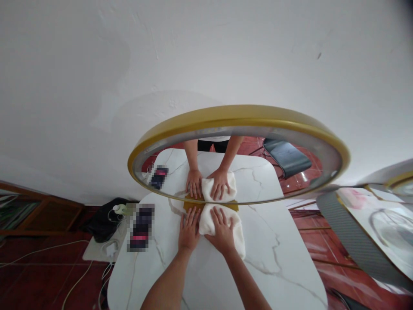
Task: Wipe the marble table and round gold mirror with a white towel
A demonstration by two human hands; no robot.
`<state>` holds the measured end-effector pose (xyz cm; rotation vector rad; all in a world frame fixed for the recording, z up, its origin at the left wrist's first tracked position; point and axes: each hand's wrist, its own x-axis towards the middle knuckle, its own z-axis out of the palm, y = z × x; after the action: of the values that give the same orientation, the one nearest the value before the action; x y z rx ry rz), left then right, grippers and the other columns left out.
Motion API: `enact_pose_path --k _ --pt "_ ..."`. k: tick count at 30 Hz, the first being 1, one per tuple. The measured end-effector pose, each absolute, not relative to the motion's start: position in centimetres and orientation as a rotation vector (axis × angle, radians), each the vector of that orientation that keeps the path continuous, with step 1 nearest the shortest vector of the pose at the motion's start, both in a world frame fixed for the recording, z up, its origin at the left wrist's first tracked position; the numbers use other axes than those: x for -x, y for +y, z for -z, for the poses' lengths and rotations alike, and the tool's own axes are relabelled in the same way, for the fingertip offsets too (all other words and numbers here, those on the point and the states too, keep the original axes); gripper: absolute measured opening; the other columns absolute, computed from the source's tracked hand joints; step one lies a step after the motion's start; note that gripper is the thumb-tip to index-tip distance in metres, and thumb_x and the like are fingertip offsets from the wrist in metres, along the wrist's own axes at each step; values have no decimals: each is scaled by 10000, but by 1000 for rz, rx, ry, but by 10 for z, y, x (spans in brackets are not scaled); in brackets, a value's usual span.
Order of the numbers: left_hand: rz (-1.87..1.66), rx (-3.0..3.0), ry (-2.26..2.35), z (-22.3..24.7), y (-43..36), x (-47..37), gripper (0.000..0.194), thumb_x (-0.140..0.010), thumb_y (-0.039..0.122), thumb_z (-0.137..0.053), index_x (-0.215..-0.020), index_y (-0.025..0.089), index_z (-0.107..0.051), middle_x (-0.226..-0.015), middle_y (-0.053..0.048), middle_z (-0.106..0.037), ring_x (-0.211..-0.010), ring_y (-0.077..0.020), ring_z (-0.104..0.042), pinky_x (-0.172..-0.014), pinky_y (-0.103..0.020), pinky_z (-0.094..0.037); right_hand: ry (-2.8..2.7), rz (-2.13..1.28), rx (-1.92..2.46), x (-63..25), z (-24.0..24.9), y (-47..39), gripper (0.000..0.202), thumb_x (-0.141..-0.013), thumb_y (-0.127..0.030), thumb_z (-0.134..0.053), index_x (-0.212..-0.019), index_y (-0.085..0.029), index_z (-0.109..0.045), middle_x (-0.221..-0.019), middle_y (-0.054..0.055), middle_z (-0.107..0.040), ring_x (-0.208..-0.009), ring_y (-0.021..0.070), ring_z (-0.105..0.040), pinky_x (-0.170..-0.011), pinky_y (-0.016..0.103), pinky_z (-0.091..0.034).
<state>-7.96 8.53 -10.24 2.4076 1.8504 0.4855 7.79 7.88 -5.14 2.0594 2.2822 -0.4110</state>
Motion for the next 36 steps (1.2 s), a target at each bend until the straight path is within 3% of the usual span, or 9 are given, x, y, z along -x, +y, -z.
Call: enact_pose_path --k 6,13,23,27,36 --pt "-477 -2408 1841 101 85 81 628 -847 142 -407 -1436 250 -219 -1488 -22 -284 -1365 -223 -246 -1117 -459 -191 2314 423 -2038 -96 49 74 745 -794 -306 -505 -1415 -427 -111 -1524 -55 -94 -1392 243 -25 -1031 616 -75" --pt "-513 -2377 1882 97 85 78 635 -846 95 -377 -1433 275 -217 -1478 -12 -307 -1363 -204 -253 -1116 -453 -213 2046 276 -2333 -144 55 57 641 -839 -328 -442 -1410 -420 -164 -1516 -70 -137 -1391 238 -47 -1030 588 -163" --pt "-509 -2439 1800 104 85 82 662 -811 135 -446 -1435 206 -238 -1487 -45 -285 -1363 -235 -251 -1127 -454 -174 2344 445 -2067 -76 54 79 686 -823 -388 -482 -1410 -436 -131 -1520 -63 -107 -1390 284 -17 -1020 649 -66" --pt "-487 -2434 1841 103 86 81 642 -830 120 -411 -1435 236 -230 -1483 -30 -294 -1361 -222 -258 -1121 -456 -188 2366 361 -2030 -89 56 73 683 -828 -354 -485 -1414 -422 -141 -1520 -58 -104 -1392 271 -9 -1037 632 -37" --pt "-517 -2377 1876 95 85 77 656 -840 91 -384 -1439 280 -195 -1477 -13 -309 -1363 -212 -254 -1115 -453 -223 2088 173 -2268 -155 63 53 613 -864 -275 -402 -1428 -350 -172 -1519 -31 -141 -1394 237 -32 -1049 587 -142"
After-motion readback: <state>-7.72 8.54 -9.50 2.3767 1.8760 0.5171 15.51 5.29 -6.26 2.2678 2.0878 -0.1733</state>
